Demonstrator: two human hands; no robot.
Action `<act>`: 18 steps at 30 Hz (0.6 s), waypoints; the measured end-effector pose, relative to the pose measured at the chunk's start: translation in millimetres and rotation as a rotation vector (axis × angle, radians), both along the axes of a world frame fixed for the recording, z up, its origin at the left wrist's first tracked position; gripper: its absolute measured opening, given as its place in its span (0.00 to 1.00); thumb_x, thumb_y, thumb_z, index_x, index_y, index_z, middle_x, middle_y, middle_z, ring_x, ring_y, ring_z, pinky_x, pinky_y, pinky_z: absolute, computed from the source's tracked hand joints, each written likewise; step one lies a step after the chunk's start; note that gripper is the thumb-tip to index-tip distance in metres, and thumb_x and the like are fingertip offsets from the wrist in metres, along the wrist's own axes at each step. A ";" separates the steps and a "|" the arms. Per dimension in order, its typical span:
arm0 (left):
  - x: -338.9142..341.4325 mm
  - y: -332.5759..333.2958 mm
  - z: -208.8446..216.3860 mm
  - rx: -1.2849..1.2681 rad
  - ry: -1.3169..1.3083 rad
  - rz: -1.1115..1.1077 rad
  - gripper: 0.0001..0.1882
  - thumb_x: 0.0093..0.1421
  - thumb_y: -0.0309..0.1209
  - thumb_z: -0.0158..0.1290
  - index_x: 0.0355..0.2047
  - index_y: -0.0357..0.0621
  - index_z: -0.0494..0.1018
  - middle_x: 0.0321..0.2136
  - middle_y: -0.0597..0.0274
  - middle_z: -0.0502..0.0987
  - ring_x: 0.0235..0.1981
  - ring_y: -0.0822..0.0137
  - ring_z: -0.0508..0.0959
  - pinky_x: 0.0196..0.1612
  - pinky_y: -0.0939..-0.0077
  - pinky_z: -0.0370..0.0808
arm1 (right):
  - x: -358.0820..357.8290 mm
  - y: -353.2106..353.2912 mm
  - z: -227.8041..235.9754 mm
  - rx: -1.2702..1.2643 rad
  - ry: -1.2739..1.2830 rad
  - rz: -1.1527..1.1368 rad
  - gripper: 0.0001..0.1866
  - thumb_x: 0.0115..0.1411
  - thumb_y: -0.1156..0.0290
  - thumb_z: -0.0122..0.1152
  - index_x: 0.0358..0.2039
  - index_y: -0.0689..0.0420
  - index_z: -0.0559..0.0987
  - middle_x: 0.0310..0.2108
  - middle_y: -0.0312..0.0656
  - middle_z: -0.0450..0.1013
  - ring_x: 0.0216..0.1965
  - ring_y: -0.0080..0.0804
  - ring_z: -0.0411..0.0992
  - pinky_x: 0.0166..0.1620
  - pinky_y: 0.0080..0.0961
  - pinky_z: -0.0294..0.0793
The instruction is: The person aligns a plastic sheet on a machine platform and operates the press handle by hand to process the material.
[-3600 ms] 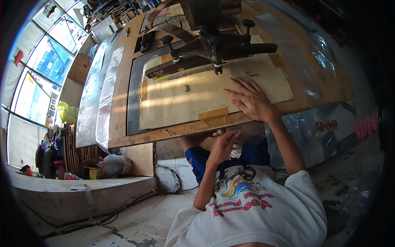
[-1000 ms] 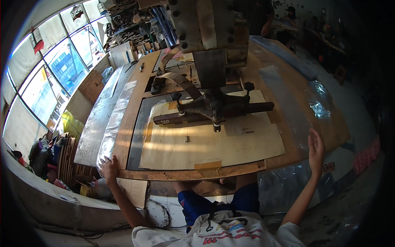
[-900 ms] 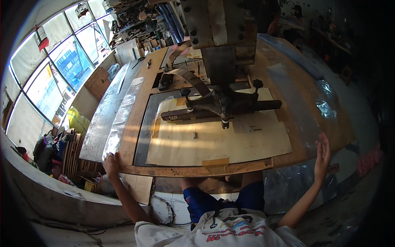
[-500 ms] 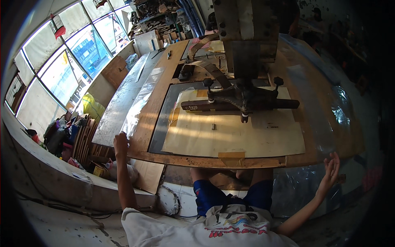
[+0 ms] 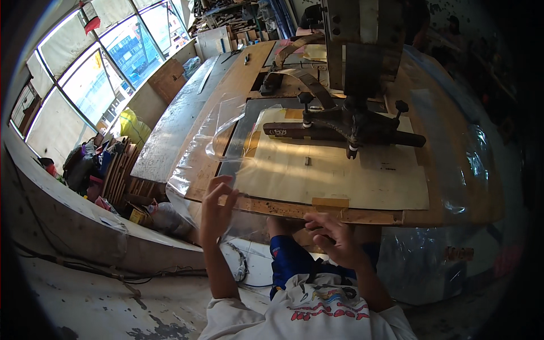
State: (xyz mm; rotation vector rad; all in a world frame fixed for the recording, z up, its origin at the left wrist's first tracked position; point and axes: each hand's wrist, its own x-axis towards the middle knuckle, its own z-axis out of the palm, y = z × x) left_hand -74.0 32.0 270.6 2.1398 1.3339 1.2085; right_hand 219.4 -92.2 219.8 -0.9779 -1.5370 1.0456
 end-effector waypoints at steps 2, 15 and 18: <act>22.3 -6.4 -27.4 -0.048 -0.169 -0.131 0.09 0.65 0.27 0.58 0.28 0.35 0.72 0.52 0.46 0.76 0.58 0.53 0.75 0.60 0.62 0.68 | -30.6 19.0 -12.4 -0.001 -0.033 0.069 0.40 0.67 0.46 0.60 0.67 0.65 0.63 0.57 0.54 0.70 0.56 0.38 0.74 0.54 0.33 0.79; -91.7 56.0 -32.9 -0.133 -0.117 0.344 0.20 0.73 0.40 0.49 0.46 0.33 0.80 0.45 0.46 0.83 0.48 0.59 0.83 0.52 0.68 0.77 | -61.6 37.2 -30.4 -0.248 0.033 0.230 0.15 0.68 0.69 0.59 0.53 0.58 0.77 0.33 0.44 0.80 0.36 0.27 0.81 0.40 0.24 0.78; -187.5 119.3 -85.7 -0.151 0.534 0.386 0.30 0.73 0.51 0.43 0.60 0.39 0.72 0.65 0.40 0.68 0.69 0.49 0.65 0.69 0.59 0.60 | 3.2 11.7 -37.0 -0.236 -0.211 0.664 0.13 0.67 0.69 0.60 0.50 0.56 0.81 0.39 0.46 0.83 0.39 0.29 0.82 0.45 0.27 0.78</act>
